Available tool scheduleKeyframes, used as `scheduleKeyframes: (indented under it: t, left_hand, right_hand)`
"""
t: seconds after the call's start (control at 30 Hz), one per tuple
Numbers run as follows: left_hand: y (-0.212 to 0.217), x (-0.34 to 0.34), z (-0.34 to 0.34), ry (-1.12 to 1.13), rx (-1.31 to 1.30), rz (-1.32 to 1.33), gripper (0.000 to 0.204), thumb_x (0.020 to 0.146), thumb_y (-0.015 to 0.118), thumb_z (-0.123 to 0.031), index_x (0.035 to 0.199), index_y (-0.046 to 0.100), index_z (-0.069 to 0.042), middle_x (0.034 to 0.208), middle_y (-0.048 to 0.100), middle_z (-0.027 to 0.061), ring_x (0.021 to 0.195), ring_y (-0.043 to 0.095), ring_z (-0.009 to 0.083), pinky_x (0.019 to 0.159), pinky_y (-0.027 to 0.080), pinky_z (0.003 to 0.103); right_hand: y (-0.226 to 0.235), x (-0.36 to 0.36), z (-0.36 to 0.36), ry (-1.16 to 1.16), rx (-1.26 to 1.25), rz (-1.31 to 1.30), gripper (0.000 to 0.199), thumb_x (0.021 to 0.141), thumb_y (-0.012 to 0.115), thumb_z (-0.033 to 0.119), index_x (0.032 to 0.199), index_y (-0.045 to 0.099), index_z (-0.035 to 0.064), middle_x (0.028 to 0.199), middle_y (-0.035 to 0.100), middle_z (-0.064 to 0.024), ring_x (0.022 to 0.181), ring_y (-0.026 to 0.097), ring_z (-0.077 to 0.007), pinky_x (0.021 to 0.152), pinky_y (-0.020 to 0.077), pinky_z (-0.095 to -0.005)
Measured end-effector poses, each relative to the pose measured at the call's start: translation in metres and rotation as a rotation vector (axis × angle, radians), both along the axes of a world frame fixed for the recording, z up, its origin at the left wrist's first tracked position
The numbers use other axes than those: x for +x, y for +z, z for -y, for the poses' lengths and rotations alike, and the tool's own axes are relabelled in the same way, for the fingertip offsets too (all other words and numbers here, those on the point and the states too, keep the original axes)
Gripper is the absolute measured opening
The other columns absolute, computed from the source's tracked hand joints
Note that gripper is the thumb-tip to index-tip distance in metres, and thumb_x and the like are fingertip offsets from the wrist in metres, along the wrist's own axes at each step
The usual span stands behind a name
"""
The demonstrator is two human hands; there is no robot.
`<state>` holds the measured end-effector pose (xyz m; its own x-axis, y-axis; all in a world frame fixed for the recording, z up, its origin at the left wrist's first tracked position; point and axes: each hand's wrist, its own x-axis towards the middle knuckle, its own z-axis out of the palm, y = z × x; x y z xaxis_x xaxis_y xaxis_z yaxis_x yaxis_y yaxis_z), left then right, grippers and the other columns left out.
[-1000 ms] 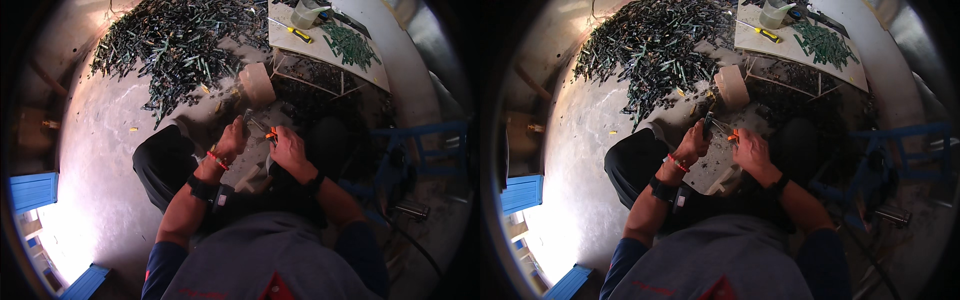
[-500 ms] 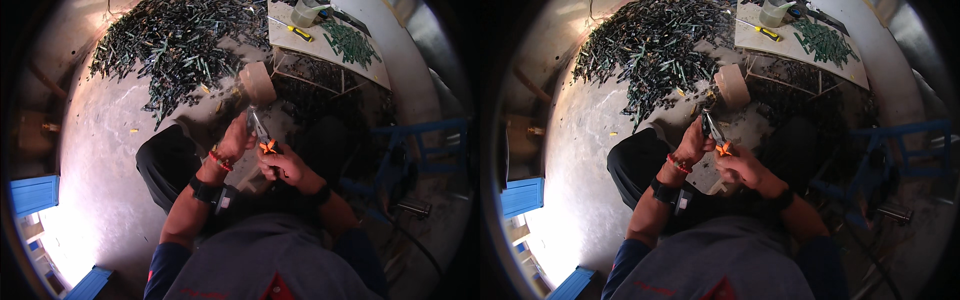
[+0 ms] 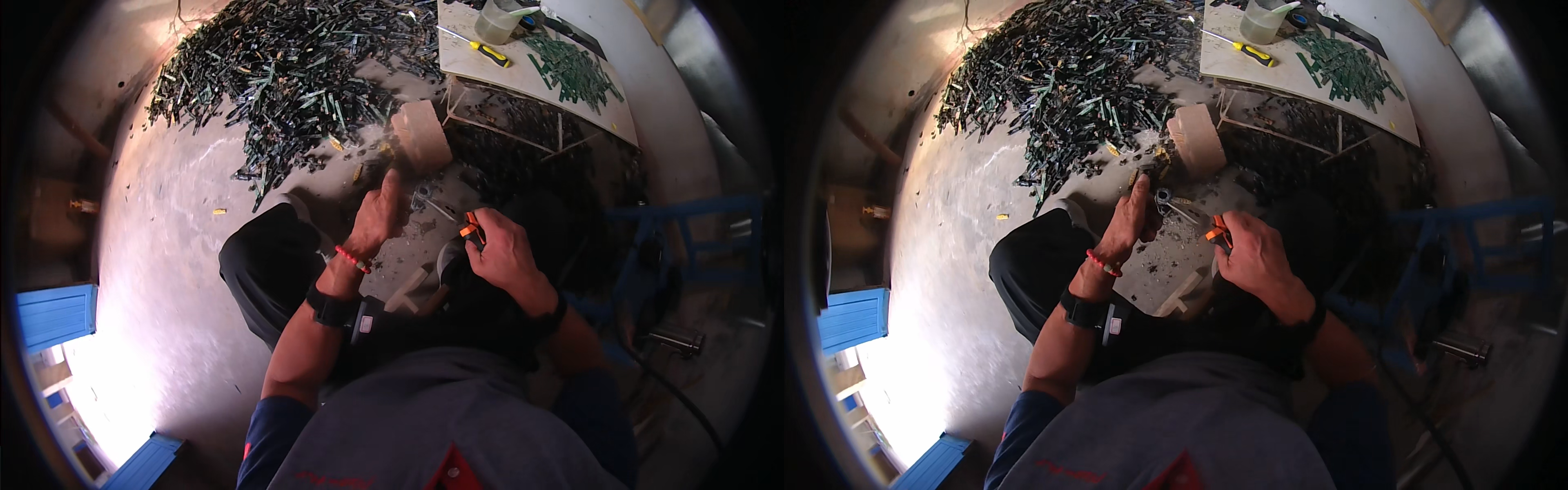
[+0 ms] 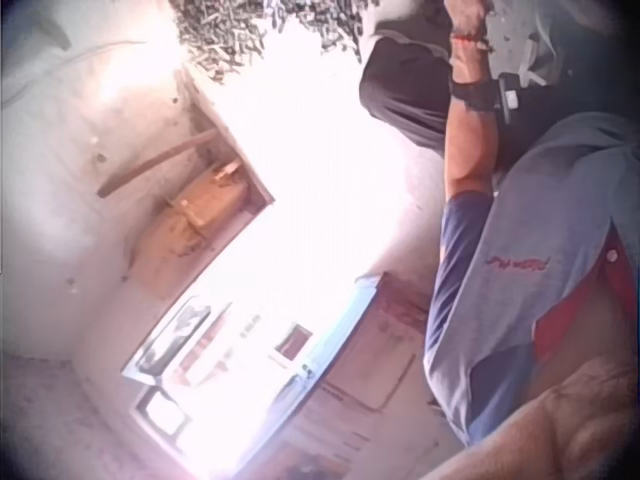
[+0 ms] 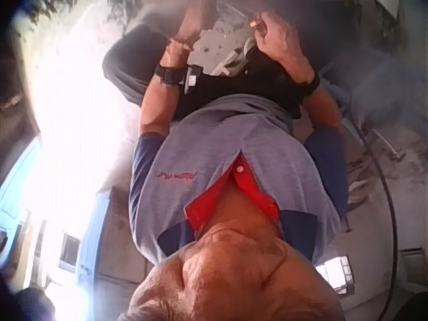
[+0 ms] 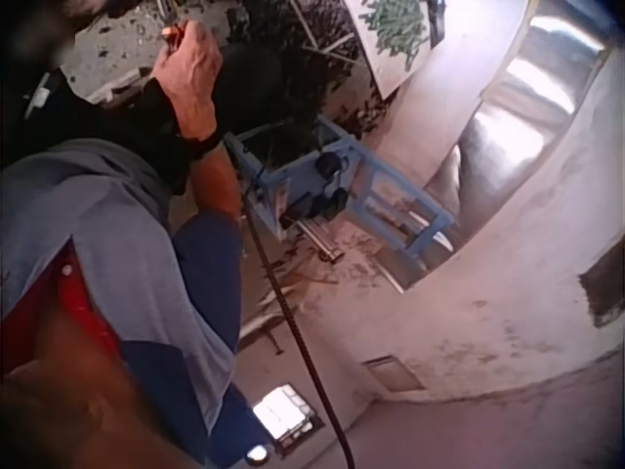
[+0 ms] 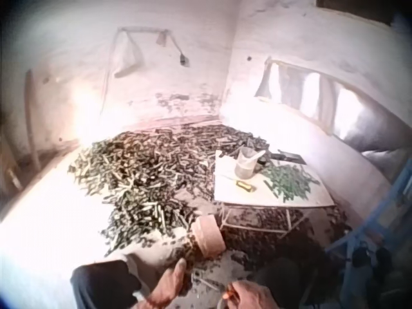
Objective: The person uses pliers and a screwdriver to remove components from a small electronic device, placing the extracted parts onto a table. The workspace contains a large pile of similar disassembled components on the floor.
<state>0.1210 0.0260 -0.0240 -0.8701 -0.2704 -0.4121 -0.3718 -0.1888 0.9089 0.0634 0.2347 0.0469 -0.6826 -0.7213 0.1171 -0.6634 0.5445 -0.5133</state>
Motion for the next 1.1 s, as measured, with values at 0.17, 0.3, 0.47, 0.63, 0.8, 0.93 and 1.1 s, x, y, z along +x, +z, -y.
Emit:
scheduleKeyframes:
  t: [0.17,0.3,0.47,0.63,0.8,0.93,1.1]
  left_hand:
    - [-0.001,-0.003,-0.002,0.077,0.023,0.051,0.076,0.088,0.034,-0.068,0.069,0.059,0.001,0.056,0.051,0.0055,0.047,0.050,0.0163,0.047,0.042,0.031]
    - [0.003,0.001,0.000,0.033,0.070,0.044,0.075,0.088,0.034,-0.068,0.079,0.060,0.002,0.060,0.054,0.0065,0.050,0.052,0.0155,0.049,0.043,0.028]
    - [0.008,0.000,-0.007,-0.052,0.116,0.025,0.073,0.088,0.035,-0.067,0.080,0.059,0.000,0.062,0.055,0.0069,0.052,0.053,0.0153,0.051,0.043,0.027]
    - [-0.004,0.001,-0.003,-0.179,-0.107,0.069,0.069,0.089,0.037,-0.065,0.083,0.058,0.000,0.057,0.054,0.0061,0.049,0.052,0.0149,0.049,0.041,0.027]
    - [-0.015,-0.004,-0.008,-0.028,0.098,-0.046,0.057,0.091,0.042,-0.056,0.082,0.058,-0.002,0.054,0.052,0.0051,0.047,0.049,0.0138,0.047,0.038,0.027]
    - [0.005,0.001,-0.001,-0.021,0.138,-0.103,0.044,0.091,0.045,-0.047,0.081,0.058,-0.006,0.058,0.054,0.0039,0.044,0.043,0.0129,0.046,0.036,0.027]
    - [0.008,-0.005,-0.003,0.083,0.317,-0.083,0.036,0.093,0.043,-0.040,0.082,0.057,-0.009,0.064,0.058,0.0030,0.043,0.042,0.0108,0.043,0.033,0.023]
  right_hand:
    - [0.004,-0.002,-0.009,-0.004,-0.004,-0.105,0.038,0.064,0.070,0.001,0.098,0.053,0.0000,0.089,0.060,-0.0167,0.081,0.061,-0.0347,0.069,0.0508,-0.0382]
    - [-0.005,-0.008,-0.012,-0.030,0.036,-0.184,0.034,0.064,0.070,0.008,0.093,0.053,0.0032,0.088,0.059,-0.0131,0.084,0.059,-0.0316,0.071,0.0494,-0.0391]
    - [-0.034,-0.007,-0.012,0.006,0.218,-0.187,0.032,0.065,0.071,0.011,0.090,0.053,0.0044,0.085,0.058,-0.0122,0.084,0.059,-0.0315,0.071,0.0490,-0.0404]
    - [-0.036,0.000,-0.003,0.035,0.190,-0.145,0.029,0.067,0.070,0.012,0.089,0.054,0.0045,0.084,0.058,-0.0138,0.082,0.059,-0.0325,0.071,0.0487,-0.0417]
    - [-0.044,0.013,0.006,-0.009,0.113,0.111,0.025,0.071,0.066,0.011,0.092,0.055,0.0037,0.080,0.060,-0.0145,0.072,0.060,-0.0344,0.068,0.0491,-0.0417]
    - [-0.030,0.028,0.021,-0.082,-0.021,1.011,0.016,0.079,0.060,0.017,0.085,0.054,0.0034,0.065,0.054,-0.0045,0.058,0.053,-0.0192,0.055,0.0446,-0.0321]
    - [-0.019,0.049,0.028,-0.176,-0.477,2.025,0.010,0.088,0.055,0.018,0.088,0.048,0.0108,0.071,0.044,0.0016,0.058,0.041,-0.0076,0.047,0.0297,-0.0224]
